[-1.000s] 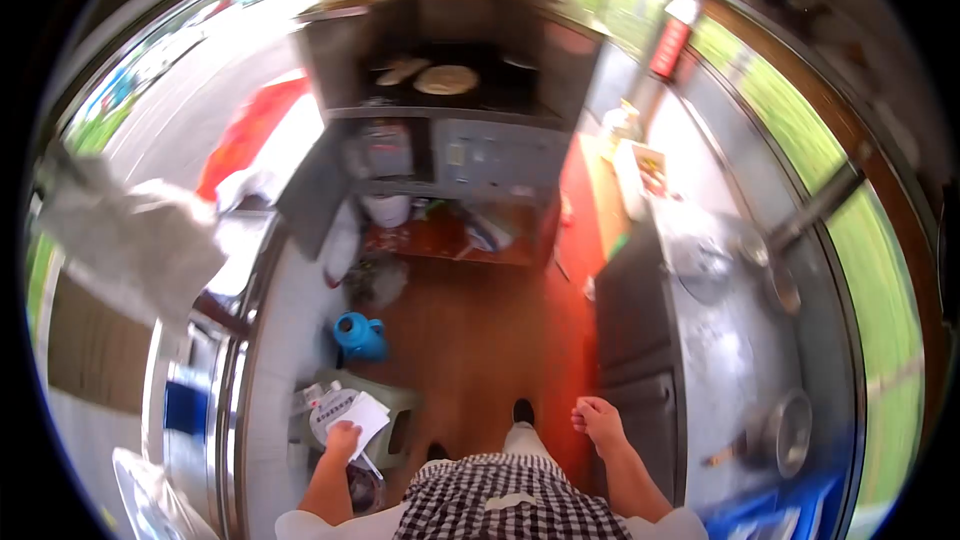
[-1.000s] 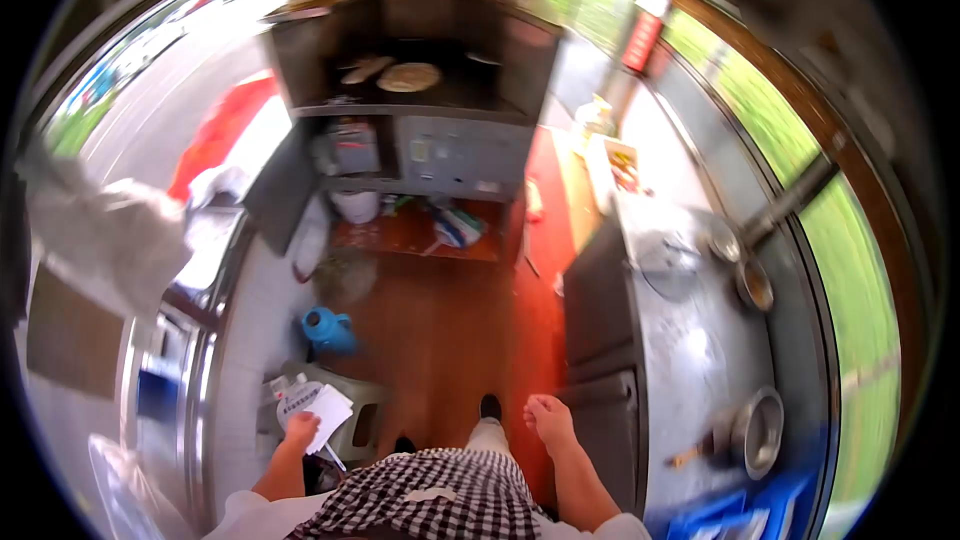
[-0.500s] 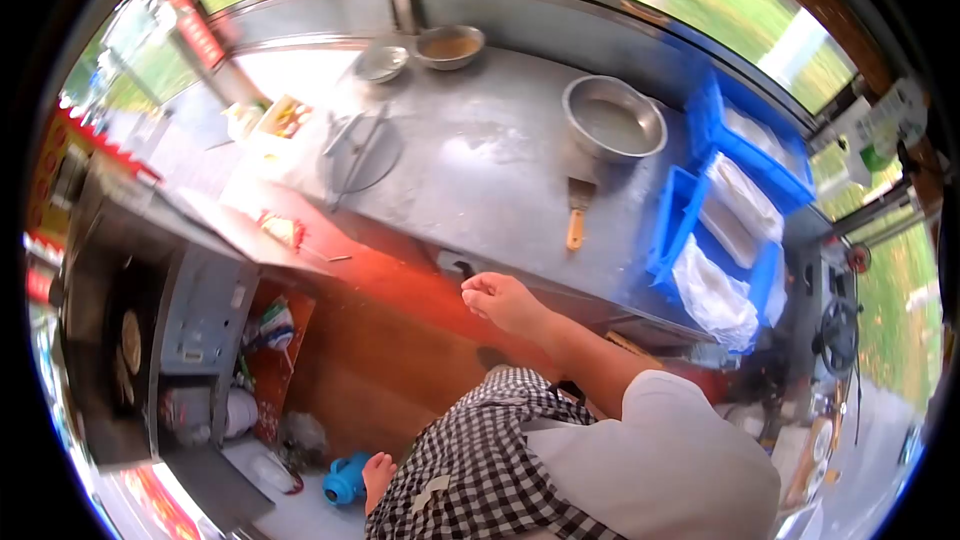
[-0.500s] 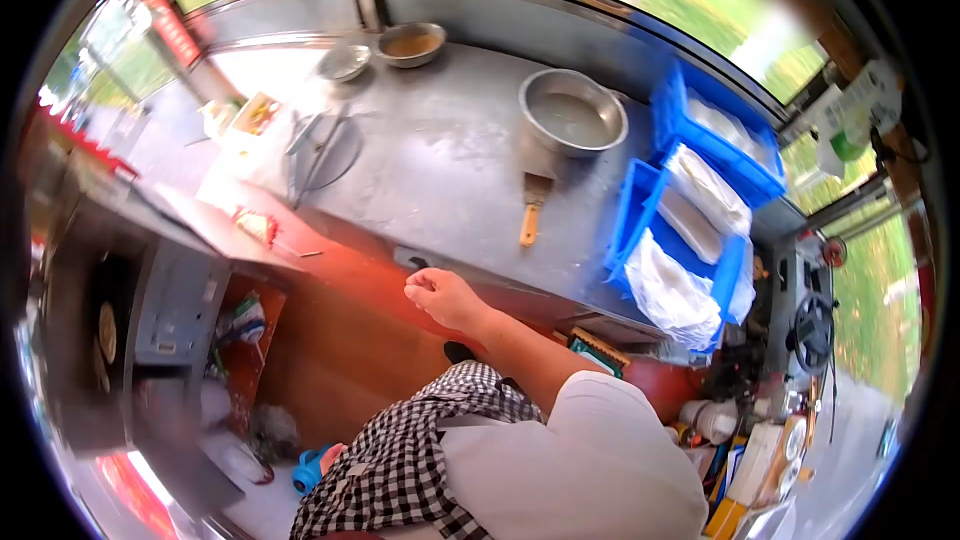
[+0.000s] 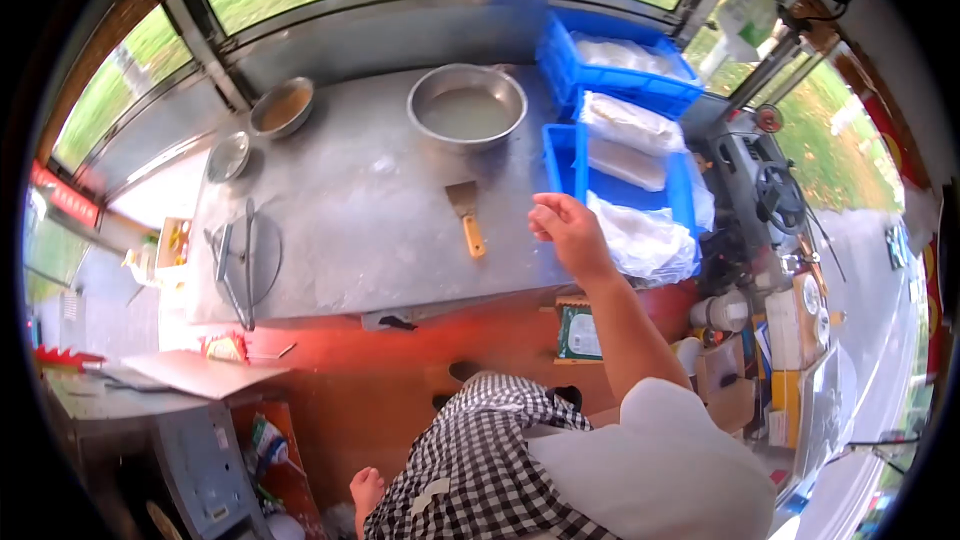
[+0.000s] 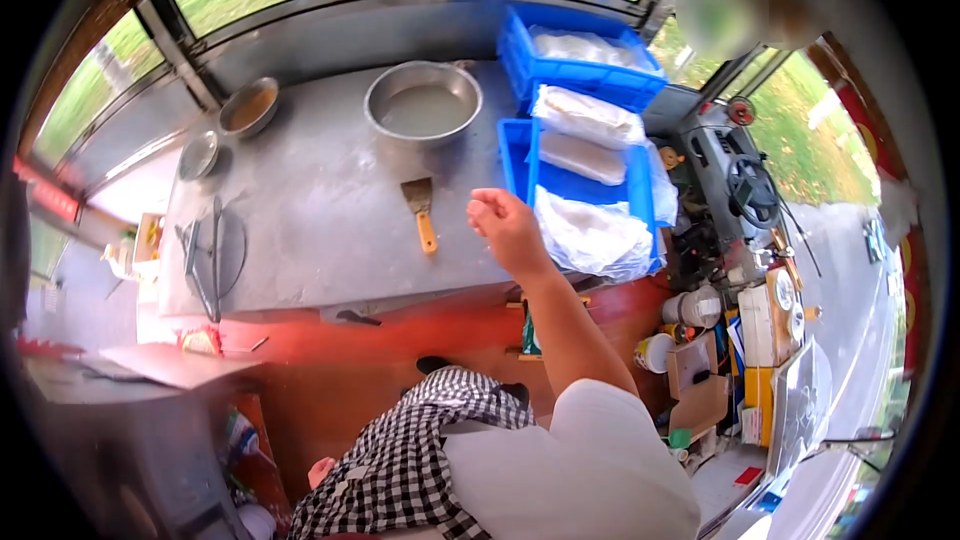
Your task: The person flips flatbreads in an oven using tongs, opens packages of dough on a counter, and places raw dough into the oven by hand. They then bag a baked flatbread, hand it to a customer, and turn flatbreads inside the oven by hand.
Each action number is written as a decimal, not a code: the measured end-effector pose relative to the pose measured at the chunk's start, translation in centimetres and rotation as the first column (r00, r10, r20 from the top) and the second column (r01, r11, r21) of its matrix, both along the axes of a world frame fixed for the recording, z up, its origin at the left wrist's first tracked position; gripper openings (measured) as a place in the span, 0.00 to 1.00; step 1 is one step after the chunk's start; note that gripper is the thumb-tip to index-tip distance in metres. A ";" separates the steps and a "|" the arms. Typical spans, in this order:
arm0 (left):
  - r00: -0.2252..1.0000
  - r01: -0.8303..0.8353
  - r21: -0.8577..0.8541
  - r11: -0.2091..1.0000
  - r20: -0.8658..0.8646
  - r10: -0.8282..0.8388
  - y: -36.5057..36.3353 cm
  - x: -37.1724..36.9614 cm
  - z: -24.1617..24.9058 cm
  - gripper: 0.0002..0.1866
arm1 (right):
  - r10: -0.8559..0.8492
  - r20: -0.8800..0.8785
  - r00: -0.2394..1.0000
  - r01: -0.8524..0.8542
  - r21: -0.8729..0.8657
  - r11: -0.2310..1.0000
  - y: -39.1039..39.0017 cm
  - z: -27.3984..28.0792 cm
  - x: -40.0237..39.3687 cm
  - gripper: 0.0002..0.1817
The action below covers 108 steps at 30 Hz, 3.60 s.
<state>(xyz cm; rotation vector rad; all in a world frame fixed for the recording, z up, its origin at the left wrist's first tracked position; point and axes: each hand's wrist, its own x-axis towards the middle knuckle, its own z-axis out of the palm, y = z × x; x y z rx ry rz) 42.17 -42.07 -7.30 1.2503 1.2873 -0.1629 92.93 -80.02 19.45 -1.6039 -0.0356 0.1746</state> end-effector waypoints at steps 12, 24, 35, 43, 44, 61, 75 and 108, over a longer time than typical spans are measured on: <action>0.960 0.128 0.200 0.971 0.221 -0.172 6.2 14.5 4.1 0.17 | -0.356 0.303 0.884 0.453 -0.367 0.813 -15.0 0.6 9.0 0.22; 0.828 0.216 0.583 0.783 0.316 -0.464 -0.1 38.9 18.5 0.18 | 0.082 0.326 0.942 0.279 -0.894 0.351 -23.0 -2.6 27.5 0.42; 0.676 0.297 0.552 0.779 0.454 -0.580 -8.1 50.1 23.6 0.17 | 0.165 0.038 0.986 -0.024 -0.934 0.357 -24.2 0.2 32.1 0.40; 0.425 0.474 0.545 0.692 0.547 -0.722 -16.4 58.7 26.0 0.17 | 0.210 0.210 0.955 0.103 -0.897 0.430 -25.2 -1.2 33.4 0.26; 0.387 0.516 0.554 0.653 0.529 -0.755 -17.6 59.7 26.3 0.17 | 0.175 0.207 0.963 0.118 -0.901 0.418 -25.3 -1.3 33.6 0.24; 0.257 0.552 0.735 0.394 0.299 -0.919 -36.7 79.1 24.3 0.33 | 0.003 0.492 0.871 0.344 -0.613 0.711 -22.3 -0.4 29.8 0.07; -0.099 0.177 0.984 0.026 0.044 -0.994 -42.3 84.6 23.6 0.15 | -0.192 0.696 0.692 0.696 -0.572 0.435 -23.4 1.8 32.6 0.08; -0.251 0.304 0.929 -0.209 -0.134 -0.959 -44.1 85.2 24.8 0.38 | -0.487 0.079 0.870 0.470 -0.432 0.770 -30.7 -1.8 28.9 0.25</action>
